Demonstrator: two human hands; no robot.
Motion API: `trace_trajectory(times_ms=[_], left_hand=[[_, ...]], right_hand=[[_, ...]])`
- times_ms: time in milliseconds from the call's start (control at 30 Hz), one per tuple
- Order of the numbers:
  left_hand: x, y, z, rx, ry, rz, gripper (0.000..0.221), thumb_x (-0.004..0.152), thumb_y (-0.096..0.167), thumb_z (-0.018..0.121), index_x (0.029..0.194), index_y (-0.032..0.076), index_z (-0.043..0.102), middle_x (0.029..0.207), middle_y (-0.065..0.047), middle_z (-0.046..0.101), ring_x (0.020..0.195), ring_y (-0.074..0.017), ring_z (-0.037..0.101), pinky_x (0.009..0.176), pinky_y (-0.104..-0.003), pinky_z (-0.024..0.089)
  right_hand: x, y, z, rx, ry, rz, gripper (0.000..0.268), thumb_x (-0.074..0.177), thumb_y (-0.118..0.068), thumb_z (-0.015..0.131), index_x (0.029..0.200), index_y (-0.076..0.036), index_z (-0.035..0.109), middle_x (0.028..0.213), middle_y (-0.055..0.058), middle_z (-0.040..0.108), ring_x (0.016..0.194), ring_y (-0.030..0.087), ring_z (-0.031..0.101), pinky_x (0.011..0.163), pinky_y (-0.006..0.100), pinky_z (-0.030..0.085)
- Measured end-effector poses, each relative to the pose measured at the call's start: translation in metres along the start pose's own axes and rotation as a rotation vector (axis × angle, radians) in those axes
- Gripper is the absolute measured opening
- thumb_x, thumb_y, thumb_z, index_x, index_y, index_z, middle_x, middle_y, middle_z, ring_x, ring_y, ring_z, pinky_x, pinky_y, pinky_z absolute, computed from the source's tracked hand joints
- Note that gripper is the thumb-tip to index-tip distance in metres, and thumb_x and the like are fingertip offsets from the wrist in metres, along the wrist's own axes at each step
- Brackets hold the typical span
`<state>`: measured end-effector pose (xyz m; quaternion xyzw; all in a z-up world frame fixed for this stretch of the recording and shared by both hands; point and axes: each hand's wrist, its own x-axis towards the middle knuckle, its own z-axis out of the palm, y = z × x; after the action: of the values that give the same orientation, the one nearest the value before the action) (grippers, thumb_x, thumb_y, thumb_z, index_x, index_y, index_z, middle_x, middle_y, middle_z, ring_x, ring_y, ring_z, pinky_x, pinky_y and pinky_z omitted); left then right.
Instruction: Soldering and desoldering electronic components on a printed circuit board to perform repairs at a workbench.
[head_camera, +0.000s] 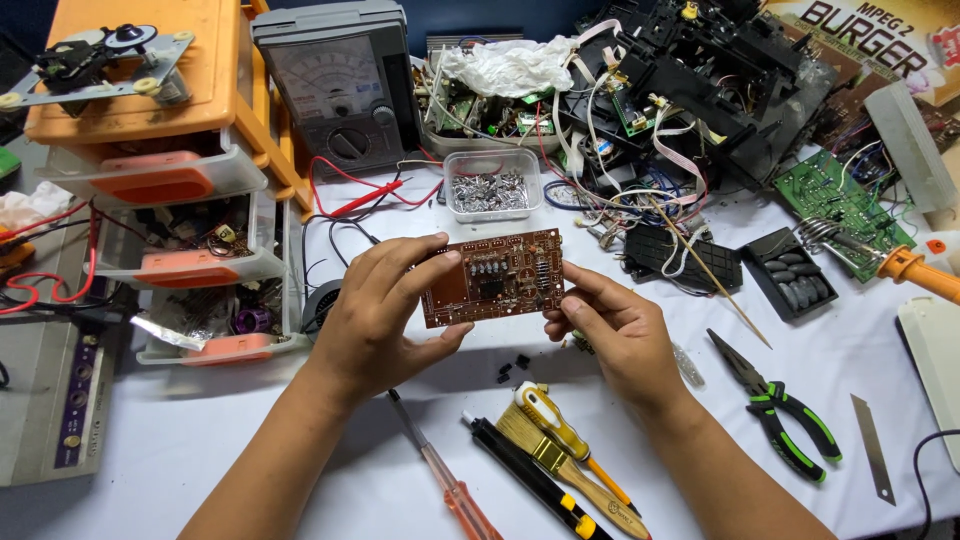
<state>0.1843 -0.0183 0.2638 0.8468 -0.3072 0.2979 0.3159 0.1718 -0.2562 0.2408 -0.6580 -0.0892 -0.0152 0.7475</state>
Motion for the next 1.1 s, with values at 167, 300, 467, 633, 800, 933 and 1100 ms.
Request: trace_trajectory(times_ms=[167,300,467,633,800,933,1100], left_hand=[[0.007,0.005,-0.006,-0.124,-0.008,-0.024,0.074,0.059,0.018,0.081,0.124,0.012,0.045,0.112,-0.015,0.057,0.102,-0.0338,0.054,0.087,-0.045,0.042],[0.003,-0.002,-0.004,-0.188,0.091,-0.05,0.077,0.064,0.024,0.08,0.125,0.006,0.036,0.116,-0.014,0.054,0.103,-0.0327,0.053,0.089,-0.044,0.043],[0.004,-0.002,-0.008,-0.302,0.146,-0.103,0.082,0.07,0.018,0.078,0.126,0.004,0.02,0.115,-0.018,0.052,0.104,-0.0366,0.054,0.091,-0.045,0.041],[0.004,-0.001,-0.008,-0.298,0.186,-0.035,0.083,0.067,0.014,0.079,0.125,0.0,0.021,0.114,-0.022,0.051,0.103,-0.0399,0.054,0.09,-0.048,0.042],[0.008,0.005,-0.012,-0.212,0.216,0.036,0.081,0.065,0.015,0.081,0.122,-0.003,0.026,0.111,-0.022,0.051,0.102,-0.0397,0.054,0.089,-0.049,0.044],[0.011,0.011,-0.012,-0.101,0.211,0.155,0.073,0.066,0.024,0.08,0.121,0.004,0.035,0.113,-0.017,0.054,0.098,-0.0369,0.055,0.086,-0.046,0.043],[0.015,0.021,-0.021,-0.024,0.116,0.189,0.069,0.068,0.027,0.078,0.122,0.01,0.038,0.116,-0.014,0.055,0.098,-0.0356,0.055,0.085,-0.046,0.042]], right_hand=[[0.001,-0.008,0.002,-0.073,0.006,-0.01,0.036,0.084,-0.003,0.05,0.119,0.007,0.05,0.077,0.021,0.062,0.069,0.022,0.061,0.065,0.036,0.054],[0.003,-0.024,0.003,-0.304,0.075,-0.186,0.036,0.084,0.0,0.052,0.119,0.004,0.051,0.085,0.017,0.063,0.074,0.018,0.06,0.072,0.032,0.051],[0.008,-0.03,-0.003,-0.62,0.055,-0.445,0.063,0.082,0.0,0.059,0.136,0.001,0.025,0.11,0.022,0.052,0.094,0.029,0.056,0.077,0.037,0.046],[0.006,-0.041,-0.006,-0.681,0.075,-0.444,0.049,0.082,-0.002,0.059,0.127,0.004,0.041,0.09,0.02,0.06,0.081,0.029,0.061,0.076,0.04,0.048],[0.017,-0.05,-0.011,-0.627,0.082,-0.604,0.056,0.079,0.003,0.062,0.129,0.006,0.036,0.094,0.02,0.059,0.089,0.031,0.06,0.084,0.041,0.047],[0.018,-0.069,-0.014,-0.747,0.071,-0.598,0.045,0.077,-0.001,0.068,0.119,0.002,0.052,0.086,0.014,0.062,0.085,0.027,0.06,0.087,0.041,0.042],[0.021,-0.08,-0.021,-0.829,-0.006,-0.559,0.044,0.077,-0.004,0.066,0.12,-0.005,0.056,0.078,0.006,0.064,0.085,0.022,0.061,0.097,0.036,0.034]])
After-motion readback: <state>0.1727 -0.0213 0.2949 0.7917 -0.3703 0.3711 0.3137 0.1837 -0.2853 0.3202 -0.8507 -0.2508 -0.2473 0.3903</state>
